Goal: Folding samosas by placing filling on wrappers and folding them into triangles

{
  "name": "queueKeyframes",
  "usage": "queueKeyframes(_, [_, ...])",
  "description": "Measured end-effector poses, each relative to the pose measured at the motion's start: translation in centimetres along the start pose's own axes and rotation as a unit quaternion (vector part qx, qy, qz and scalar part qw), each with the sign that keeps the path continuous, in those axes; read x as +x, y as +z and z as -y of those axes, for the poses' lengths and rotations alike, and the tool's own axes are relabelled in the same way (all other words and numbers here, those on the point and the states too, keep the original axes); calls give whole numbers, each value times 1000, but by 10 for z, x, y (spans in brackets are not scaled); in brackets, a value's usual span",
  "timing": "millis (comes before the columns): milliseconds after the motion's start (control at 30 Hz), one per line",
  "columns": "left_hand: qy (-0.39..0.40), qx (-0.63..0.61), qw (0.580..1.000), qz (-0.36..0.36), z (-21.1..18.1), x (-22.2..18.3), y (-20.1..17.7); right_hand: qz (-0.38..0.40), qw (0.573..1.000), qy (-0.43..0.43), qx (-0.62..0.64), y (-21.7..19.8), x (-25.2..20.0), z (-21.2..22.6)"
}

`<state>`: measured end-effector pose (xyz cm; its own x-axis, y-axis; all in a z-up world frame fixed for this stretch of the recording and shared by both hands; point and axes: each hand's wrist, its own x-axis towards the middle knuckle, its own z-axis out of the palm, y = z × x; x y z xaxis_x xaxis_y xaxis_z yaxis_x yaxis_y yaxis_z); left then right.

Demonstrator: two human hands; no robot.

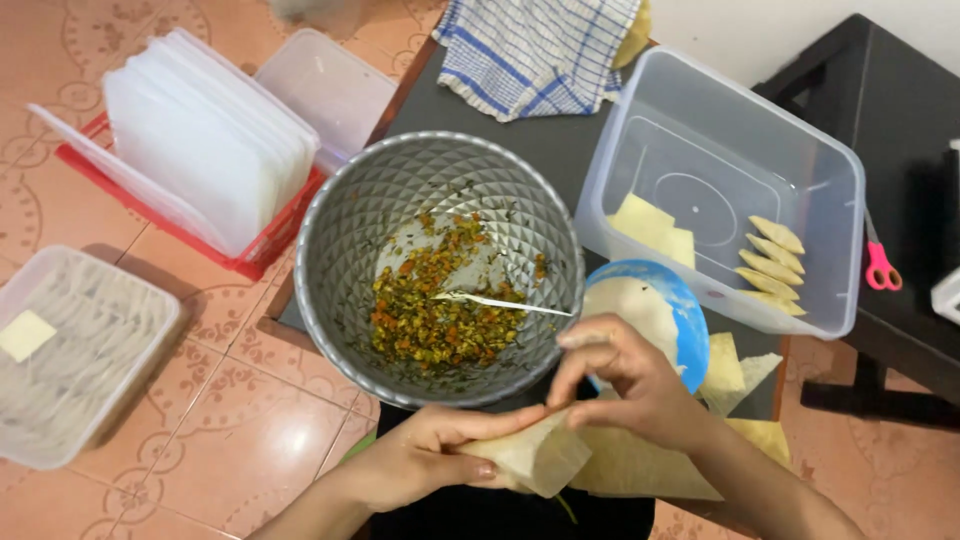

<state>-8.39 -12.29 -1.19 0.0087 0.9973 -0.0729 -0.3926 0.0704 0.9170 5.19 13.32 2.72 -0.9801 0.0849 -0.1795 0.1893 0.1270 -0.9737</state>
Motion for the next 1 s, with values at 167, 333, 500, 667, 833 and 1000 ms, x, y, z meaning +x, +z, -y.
queueKeyframes(167, [122,-325,932,-101,16,-48,-3,-47,920,55,-384,10,84,6])
queueKeyframes(333, [392,-364,791,-296,28,-58,-8,-24,846,-7,-533,9,114,-31])
queueKeyframes(500, [431,-351,742,-375,32,-46,-22,-120,747,-82,-649,-1,145,-25])
queueKeyframes(667, [443,-391,742,-316,39,-40,-27,51,886,113,-447,24,148,-8])
queueKeyframes(833, [400,-382,740,-383,49,-40,-31,12,947,171,-271,-7,134,-7])
queueKeyframes(1000, [331,-336,778,-416,34,-28,-23,-80,970,197,-117,-16,96,35])
